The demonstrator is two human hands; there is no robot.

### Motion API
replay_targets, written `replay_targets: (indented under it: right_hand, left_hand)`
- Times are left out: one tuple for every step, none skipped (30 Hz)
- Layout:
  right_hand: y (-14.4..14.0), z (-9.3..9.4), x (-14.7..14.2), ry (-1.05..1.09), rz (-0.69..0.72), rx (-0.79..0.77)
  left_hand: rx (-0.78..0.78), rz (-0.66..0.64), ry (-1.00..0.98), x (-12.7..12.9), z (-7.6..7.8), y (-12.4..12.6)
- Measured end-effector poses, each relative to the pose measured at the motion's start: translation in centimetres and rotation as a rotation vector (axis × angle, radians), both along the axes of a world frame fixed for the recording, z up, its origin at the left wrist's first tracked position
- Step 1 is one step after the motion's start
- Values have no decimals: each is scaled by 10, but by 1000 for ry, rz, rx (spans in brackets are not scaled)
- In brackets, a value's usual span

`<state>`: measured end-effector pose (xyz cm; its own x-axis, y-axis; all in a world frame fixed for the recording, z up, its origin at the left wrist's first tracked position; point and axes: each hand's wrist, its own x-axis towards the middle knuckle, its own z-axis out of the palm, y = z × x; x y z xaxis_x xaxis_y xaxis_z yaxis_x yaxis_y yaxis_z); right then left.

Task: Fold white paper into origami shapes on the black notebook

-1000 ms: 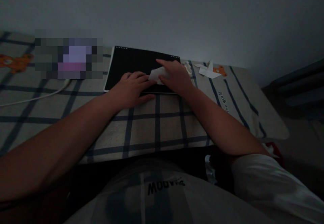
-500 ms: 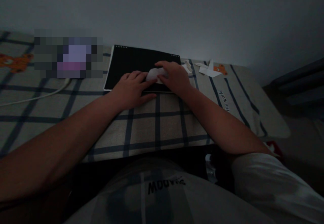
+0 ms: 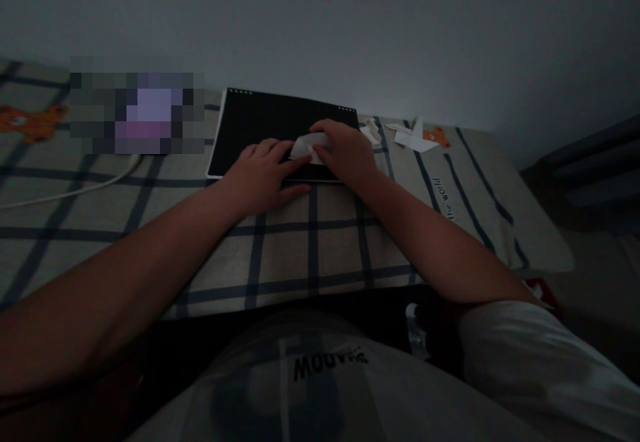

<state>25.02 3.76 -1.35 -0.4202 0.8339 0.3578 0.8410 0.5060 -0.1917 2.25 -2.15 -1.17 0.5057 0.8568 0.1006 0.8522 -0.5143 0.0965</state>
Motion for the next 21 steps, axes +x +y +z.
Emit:
replay_targets:
  right_hand:
    - [-2,3,-1,14,-22,-17]
    - [-4,5,-3,28,-46,-39]
    - [-6,7,-4,40,-70,-63]
    - [-7,8,-5,47,-92,-86]
    - [-8,9,-6,48,-110,-104]
    - [-9,10,-7,42,-119,-108]
    - [-10,10,-7,26,-119,-96]
    - [-10,11,-7,-3,-112,-68]
    - [-12,13,-7,-42,-103,-28]
    - [-13,15,-5,-88,-85,25]
    - [-15,19,-4,-144,-74,72]
    - [-18,23,-2,-190,-70,111]
    - [-21,28,-1,-228,-55,156]
    - [-25,33,1,-265,-24,200]
    - [-28,38,2,-320,18,217]
    - [-32,42,2,-369,28,216]
    - [-35,46,2,-423,81,193]
    - [-38,48,0,-465,124,152]
    - [-40,49,-2,-489,108,93]
    - [-42,49,-4,-508,79,32]
    - [-43,49,-7,-523,42,-28]
  left_hand:
    - [-8,7,13,1,0,0]
    - [-15,13,26,1,1,0]
    - [-21,18,36,2,1,0]
    - [-25,20,42,2,1,0]
    - [-27,22,46,3,2,0]
    - [-28,22,47,3,2,0]
    - [-27,23,46,3,2,0]
    - [-26,24,46,3,2,-1]
    - [-26,24,45,3,3,-1]
    - [-26,25,46,3,3,-2]
    - [-26,26,47,3,3,-2]
    - [-25,26,50,3,3,-2]
    - [-25,26,51,3,3,-3]
    - [-23,25,52,3,3,-3]
    - [-20,23,52,3,3,-3]
    - [-17,22,52,3,2,-3]
    - [-15,21,52,3,2,-3]
    - [-15,21,53,3,3,-3]
    - [-14,21,53,3,3,-3]
    - [-14,19,53,3,3,-2]
    - [-15,16,52,3,3,-2]
